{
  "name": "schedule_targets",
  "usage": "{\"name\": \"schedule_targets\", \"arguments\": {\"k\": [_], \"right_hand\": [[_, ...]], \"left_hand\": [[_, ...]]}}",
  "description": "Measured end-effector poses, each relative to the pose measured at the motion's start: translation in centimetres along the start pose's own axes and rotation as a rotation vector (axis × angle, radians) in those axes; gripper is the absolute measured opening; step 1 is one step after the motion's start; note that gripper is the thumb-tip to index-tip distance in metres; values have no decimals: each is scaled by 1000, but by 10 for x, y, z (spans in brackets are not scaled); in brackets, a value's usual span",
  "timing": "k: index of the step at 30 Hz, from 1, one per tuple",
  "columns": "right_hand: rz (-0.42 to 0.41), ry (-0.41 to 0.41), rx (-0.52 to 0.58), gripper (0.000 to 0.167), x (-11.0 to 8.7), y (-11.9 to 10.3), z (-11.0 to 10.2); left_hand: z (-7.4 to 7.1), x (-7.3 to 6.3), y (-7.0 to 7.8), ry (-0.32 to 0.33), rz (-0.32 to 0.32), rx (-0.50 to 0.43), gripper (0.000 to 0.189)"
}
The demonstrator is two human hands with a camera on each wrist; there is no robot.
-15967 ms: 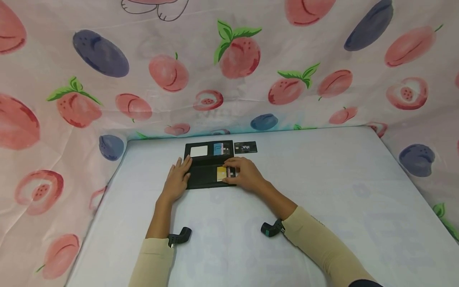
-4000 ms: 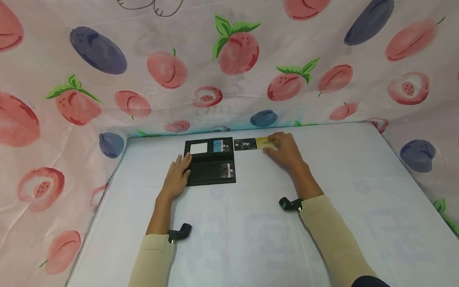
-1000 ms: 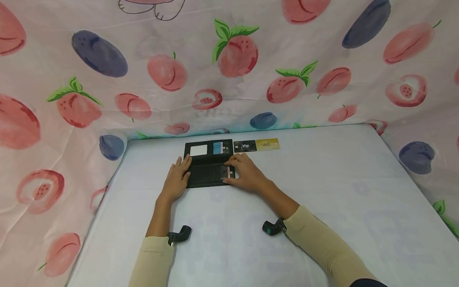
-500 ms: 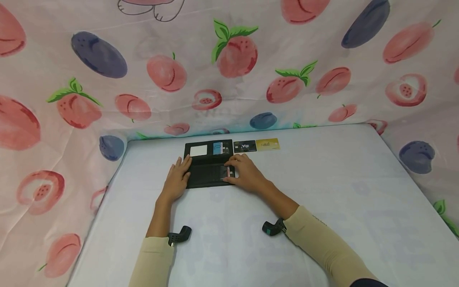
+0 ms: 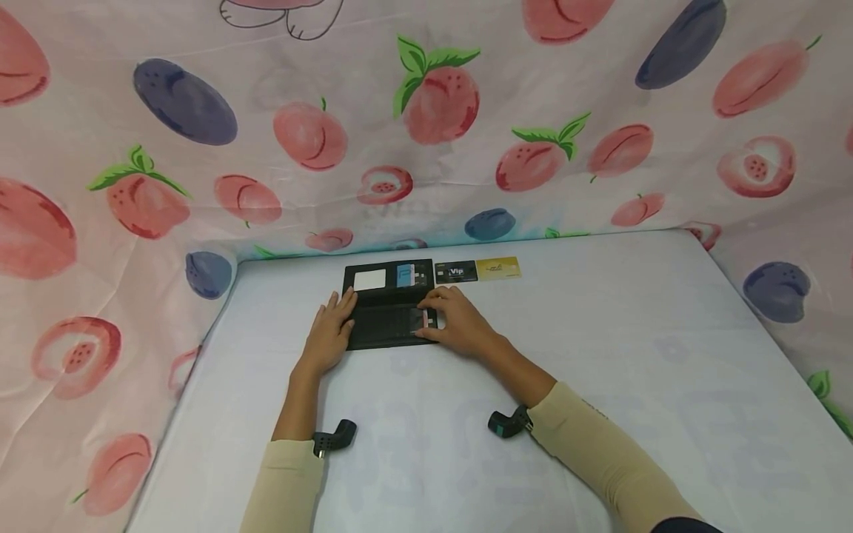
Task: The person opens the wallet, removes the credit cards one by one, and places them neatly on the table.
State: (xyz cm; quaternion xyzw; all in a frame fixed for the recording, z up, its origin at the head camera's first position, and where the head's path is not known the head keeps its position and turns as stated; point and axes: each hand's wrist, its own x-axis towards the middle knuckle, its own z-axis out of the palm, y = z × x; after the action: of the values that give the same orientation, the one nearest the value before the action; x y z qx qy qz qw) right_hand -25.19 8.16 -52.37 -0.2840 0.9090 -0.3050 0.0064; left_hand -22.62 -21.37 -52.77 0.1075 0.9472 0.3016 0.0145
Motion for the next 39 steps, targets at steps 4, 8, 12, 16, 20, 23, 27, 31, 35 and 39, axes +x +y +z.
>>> {"name": "schedule_targets", "arguments": {"k": [4, 8, 12, 16, 20, 23, 27, 31, 35, 39], "right_hand": [[0, -8, 5, 50, -1, 0, -1], [-8, -7, 3, 50, -1, -1, -2], [-11, -8, 4, 49, 0, -1, -2], [-10, -13, 8, 49, 0, 0, -2], [-9, -18, 8, 49, 0, 0, -3], [-8, -20, 8, 49, 0, 1, -4], [-11, -13, 28, 48, -1, 3, -5], [-14, -6, 59, 48, -1, 5, -7], [-11, -7, 66, 46, 0, 7, -8], [-8, -10, 72, 45, 0, 8, -9]], "left_hand": [[0, -1, 0, -4, -3, -7, 57], [0, -1, 0, -7, -4, -10, 57], [0, -1, 0, -9, -7, -7, 57], [-1, -2, 0, -9, -6, -3, 57], [0, -1, 0, -6, -1, -2, 57], [0, -1, -1, -9, -1, -2, 57], [0, -2, 0, -9, -1, -4, 56], [0, -1, 0, -8, 1, -2, 56], [-1, -1, 0, -11, -2, 0, 57], [-1, -1, 0, -7, -3, 3, 57]]}}
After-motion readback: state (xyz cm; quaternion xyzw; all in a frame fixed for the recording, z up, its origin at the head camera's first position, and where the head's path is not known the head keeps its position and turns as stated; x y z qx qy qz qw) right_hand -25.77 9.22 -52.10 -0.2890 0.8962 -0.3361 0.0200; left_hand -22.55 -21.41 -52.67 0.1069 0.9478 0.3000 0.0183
